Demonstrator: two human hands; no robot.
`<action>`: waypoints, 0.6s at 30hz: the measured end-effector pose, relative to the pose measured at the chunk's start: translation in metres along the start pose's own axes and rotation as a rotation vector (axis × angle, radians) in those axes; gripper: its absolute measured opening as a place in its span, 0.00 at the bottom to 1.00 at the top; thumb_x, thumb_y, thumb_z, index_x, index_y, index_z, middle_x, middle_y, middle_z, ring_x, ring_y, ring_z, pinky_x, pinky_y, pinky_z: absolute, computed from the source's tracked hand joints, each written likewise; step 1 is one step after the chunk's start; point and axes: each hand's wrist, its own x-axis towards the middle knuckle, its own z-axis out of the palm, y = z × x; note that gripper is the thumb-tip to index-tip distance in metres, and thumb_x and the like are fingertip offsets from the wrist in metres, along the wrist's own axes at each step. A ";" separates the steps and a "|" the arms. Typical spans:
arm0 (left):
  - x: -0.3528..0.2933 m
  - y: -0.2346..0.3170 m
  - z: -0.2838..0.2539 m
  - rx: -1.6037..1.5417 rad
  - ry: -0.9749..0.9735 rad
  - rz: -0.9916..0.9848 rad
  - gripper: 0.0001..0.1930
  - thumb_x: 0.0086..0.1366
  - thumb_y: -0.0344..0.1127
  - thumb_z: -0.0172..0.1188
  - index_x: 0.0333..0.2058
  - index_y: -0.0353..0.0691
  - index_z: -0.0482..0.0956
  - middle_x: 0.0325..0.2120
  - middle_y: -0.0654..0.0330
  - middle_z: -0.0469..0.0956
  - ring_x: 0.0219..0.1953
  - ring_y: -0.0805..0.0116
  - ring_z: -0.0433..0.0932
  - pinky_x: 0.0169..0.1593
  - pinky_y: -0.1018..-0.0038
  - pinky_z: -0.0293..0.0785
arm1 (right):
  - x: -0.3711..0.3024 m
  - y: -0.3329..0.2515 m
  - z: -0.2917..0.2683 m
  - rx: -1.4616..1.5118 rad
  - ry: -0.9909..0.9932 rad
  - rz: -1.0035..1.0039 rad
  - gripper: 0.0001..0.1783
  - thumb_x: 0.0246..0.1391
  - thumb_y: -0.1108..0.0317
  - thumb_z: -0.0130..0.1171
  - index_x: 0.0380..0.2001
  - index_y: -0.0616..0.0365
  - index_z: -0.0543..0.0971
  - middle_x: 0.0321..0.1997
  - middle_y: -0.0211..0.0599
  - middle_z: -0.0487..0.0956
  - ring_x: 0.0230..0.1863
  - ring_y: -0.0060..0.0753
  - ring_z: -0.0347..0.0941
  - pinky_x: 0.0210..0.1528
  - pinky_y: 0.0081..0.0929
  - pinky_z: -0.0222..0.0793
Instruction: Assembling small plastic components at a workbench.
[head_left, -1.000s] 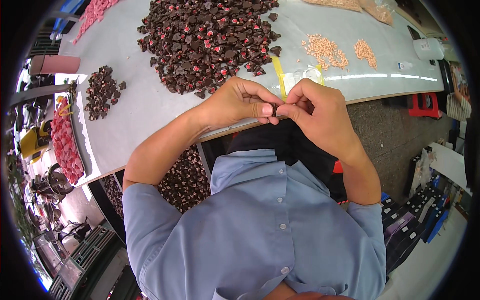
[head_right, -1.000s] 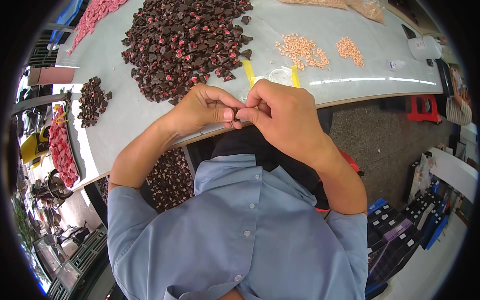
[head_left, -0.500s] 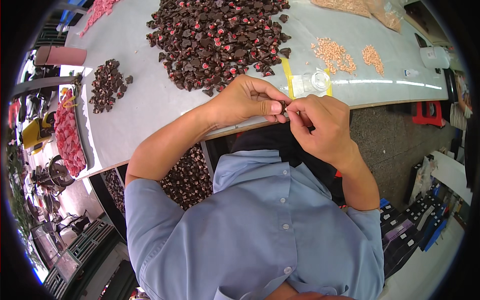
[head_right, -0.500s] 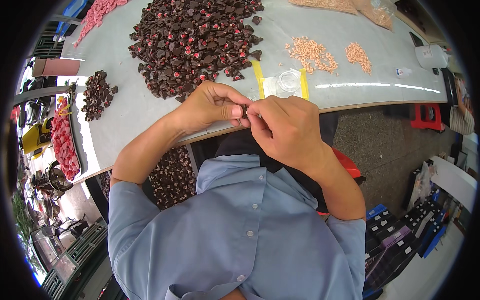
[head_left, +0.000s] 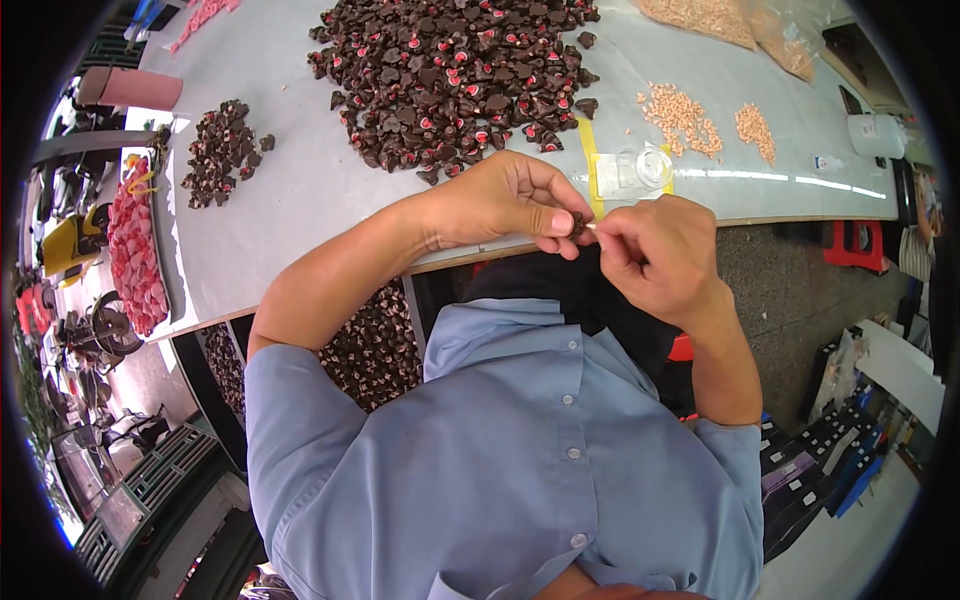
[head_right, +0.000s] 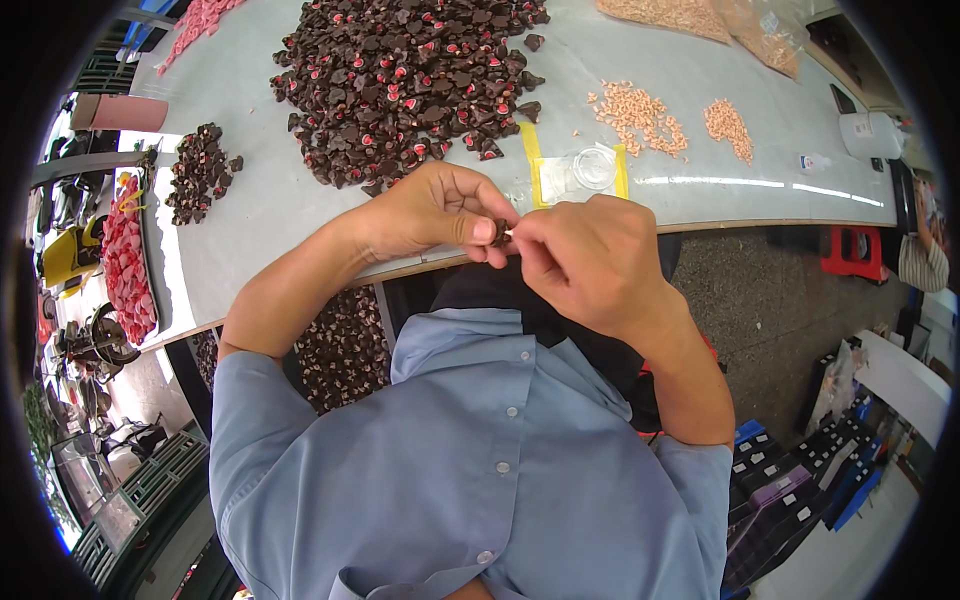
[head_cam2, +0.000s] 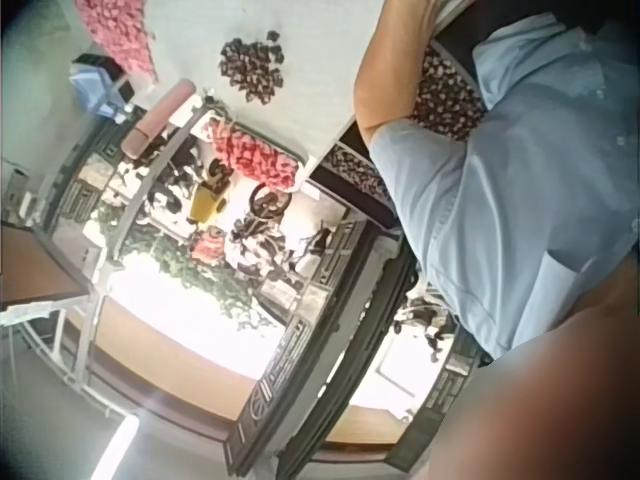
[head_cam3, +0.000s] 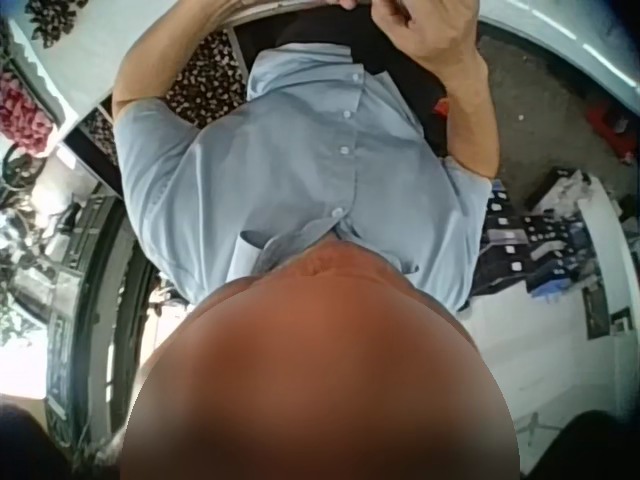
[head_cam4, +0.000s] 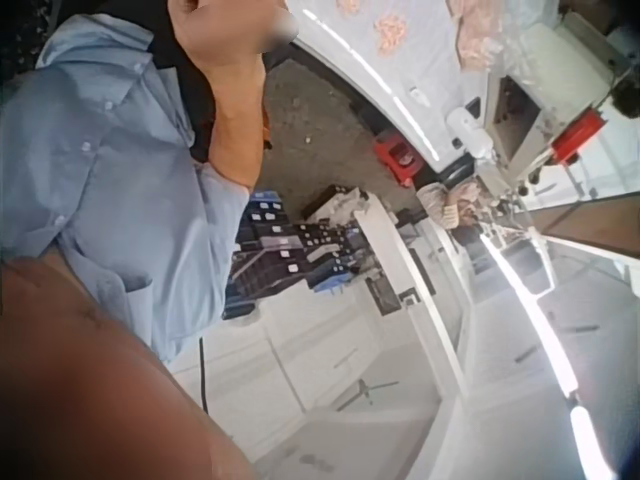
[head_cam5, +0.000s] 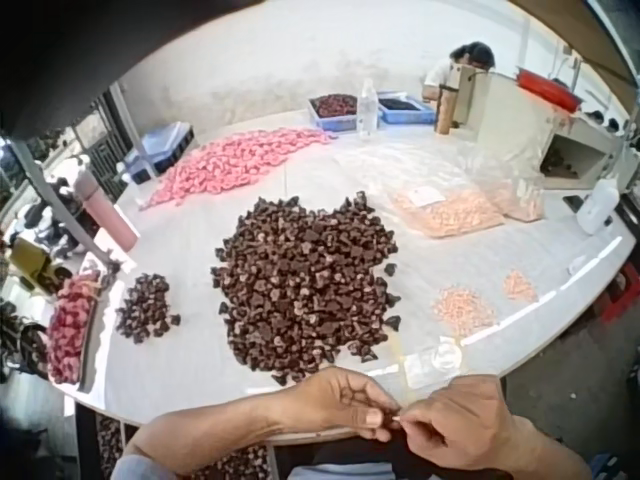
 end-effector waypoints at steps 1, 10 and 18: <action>0.002 -0.005 0.003 0.026 0.058 0.067 0.15 0.65 0.31 0.66 0.46 0.28 0.79 0.41 0.50 0.84 0.40 0.65 0.85 0.45 0.73 0.83 | -0.001 -0.002 -0.004 0.038 0.004 0.127 0.09 0.43 0.82 0.65 0.28 0.58 0.77 0.16 0.29 0.73 0.14 0.27 0.68 0.19 0.25 0.60; 0.003 -0.005 0.006 0.211 0.199 0.151 0.12 0.63 0.28 0.68 0.43 0.27 0.81 0.38 0.52 0.84 0.39 0.68 0.85 0.48 0.74 0.82 | 0.024 0.016 -0.062 -0.341 -0.271 0.255 0.06 0.47 0.79 0.64 0.28 0.58 0.77 0.13 0.33 0.69 0.14 0.30 0.67 0.20 0.28 0.60; 0.004 -0.006 0.004 0.164 0.154 0.141 0.13 0.64 0.28 0.67 0.44 0.26 0.81 0.38 0.53 0.84 0.40 0.69 0.84 0.47 0.76 0.82 | 0.033 0.030 -0.062 -0.477 -0.489 0.212 0.05 0.48 0.76 0.61 0.29 0.57 0.76 0.22 0.39 0.78 0.23 0.46 0.75 0.26 0.39 0.68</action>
